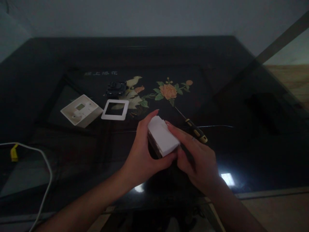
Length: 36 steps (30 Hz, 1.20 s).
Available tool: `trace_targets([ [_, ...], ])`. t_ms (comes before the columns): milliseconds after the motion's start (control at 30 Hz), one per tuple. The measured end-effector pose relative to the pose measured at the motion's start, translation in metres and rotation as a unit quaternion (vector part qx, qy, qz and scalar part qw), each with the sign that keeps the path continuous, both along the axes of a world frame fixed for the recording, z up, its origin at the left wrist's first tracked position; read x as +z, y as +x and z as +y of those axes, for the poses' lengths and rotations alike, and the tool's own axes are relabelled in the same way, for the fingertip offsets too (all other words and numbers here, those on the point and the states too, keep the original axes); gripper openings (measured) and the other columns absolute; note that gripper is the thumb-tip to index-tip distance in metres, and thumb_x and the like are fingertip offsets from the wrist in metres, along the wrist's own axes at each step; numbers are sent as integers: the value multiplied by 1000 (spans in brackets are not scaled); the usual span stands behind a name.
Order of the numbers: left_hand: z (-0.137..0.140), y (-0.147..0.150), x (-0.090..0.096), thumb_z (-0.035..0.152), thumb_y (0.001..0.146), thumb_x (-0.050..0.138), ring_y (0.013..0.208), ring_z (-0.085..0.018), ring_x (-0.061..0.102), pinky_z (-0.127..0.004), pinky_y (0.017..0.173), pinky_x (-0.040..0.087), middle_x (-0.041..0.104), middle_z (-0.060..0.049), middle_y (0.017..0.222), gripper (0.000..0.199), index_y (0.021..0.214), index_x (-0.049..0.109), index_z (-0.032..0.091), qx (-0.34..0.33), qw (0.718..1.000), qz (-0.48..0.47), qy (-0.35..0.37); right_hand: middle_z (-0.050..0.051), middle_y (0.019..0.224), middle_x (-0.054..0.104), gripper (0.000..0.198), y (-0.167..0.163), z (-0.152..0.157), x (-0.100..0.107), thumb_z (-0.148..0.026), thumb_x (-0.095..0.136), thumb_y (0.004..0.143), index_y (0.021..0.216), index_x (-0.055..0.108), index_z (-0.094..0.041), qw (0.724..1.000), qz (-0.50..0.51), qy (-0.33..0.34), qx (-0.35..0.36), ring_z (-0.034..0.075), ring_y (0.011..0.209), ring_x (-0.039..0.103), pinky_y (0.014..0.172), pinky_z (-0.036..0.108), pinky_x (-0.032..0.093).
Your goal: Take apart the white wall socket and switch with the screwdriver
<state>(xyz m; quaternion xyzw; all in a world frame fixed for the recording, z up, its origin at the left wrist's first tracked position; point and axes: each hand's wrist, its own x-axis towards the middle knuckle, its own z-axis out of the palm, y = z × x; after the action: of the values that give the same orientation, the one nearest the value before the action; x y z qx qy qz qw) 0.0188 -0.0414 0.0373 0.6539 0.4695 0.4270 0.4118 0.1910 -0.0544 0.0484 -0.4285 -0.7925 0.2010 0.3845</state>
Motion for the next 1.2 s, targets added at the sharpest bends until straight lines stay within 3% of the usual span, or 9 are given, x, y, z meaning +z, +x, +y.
trace_targets([
  [167,0,1,1,26,67,81,123,-30,49,-51,106,43,45,-9,135,86,140,37,30,6,1000,21,8,7,144,58,60,0,-2,-1,-10,46,91,148,43,-26,1000,-23,14,1,21,123,64,100,35,58],
  [433,0,5,-3,23,68,79,116,-28,54,-46,101,47,52,-8,125,65,126,50,27,22,999,14,43,13,131,68,51,-8,-3,-1,-9,42,91,141,47,-17,997,-57,40,-36,21,116,68,94,29,60],
  [733,1,3,-9,26,67,82,118,-28,55,-45,102,47,53,-7,126,65,125,53,27,28,998,19,56,12,134,67,42,-13,-4,0,-10,39,92,131,50,-19,995,-70,31,-59,20,104,74,81,27,64],
  [900,2,2,-10,26,64,83,116,-27,55,-43,100,47,54,-7,123,67,124,54,26,27,996,28,83,7,133,68,46,-14,-7,0,-13,41,92,136,46,-24,994,-77,6,-80,19,94,76,74,27,64],
  [1200,2,-2,-12,27,60,85,115,-27,54,-43,99,46,56,-6,122,71,124,55,27,13,991,61,121,6,131,68,49,-18,-13,-5,-8,42,89,135,42,-24,995,-34,-11,-94,17,94,74,74,26,62],
])
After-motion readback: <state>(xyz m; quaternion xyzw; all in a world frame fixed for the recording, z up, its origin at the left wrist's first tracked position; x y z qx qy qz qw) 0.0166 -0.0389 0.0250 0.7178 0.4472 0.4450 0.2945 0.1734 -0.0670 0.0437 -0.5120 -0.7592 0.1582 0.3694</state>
